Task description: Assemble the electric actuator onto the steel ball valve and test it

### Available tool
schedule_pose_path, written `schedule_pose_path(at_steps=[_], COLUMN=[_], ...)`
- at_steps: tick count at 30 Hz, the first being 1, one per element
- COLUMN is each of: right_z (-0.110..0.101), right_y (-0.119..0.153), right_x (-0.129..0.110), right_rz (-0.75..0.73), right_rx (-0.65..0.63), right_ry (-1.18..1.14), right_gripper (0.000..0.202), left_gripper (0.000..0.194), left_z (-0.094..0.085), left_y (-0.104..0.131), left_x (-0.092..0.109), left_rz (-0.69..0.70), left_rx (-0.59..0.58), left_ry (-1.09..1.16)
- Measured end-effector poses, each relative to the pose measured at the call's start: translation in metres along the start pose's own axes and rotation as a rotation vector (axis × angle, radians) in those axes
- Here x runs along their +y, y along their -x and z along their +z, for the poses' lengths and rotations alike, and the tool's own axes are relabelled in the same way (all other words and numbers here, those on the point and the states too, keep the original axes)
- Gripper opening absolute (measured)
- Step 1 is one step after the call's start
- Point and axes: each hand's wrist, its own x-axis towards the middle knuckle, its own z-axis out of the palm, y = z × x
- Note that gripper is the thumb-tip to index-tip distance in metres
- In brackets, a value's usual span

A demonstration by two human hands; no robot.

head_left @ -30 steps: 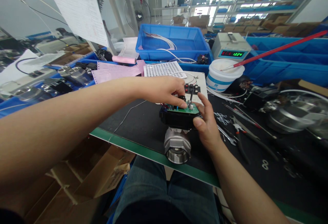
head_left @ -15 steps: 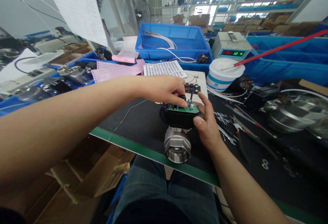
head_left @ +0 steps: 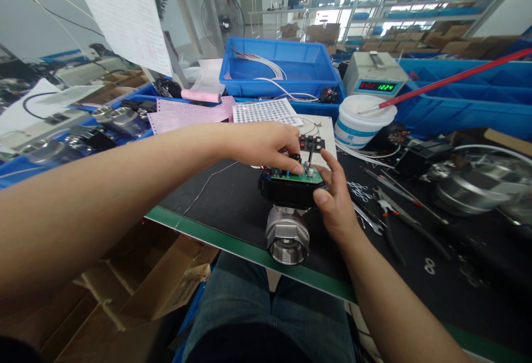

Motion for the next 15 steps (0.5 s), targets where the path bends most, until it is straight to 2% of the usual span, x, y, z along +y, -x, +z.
schedule_pose_path(at_steps=[15], right_z=[-0.0004], right_y=[0.0005], right_x=[0.0052], right_rz=[-0.022], right_rx=[0.002], right_ry=[0.002], right_gripper=[0.083], left_gripper=[0.030], left_z=[0.0011], left_y=[-0.0011], left_x=[-0.0012], left_rz=[-0.026], left_rx=[0.001], left_ry=[-0.001])
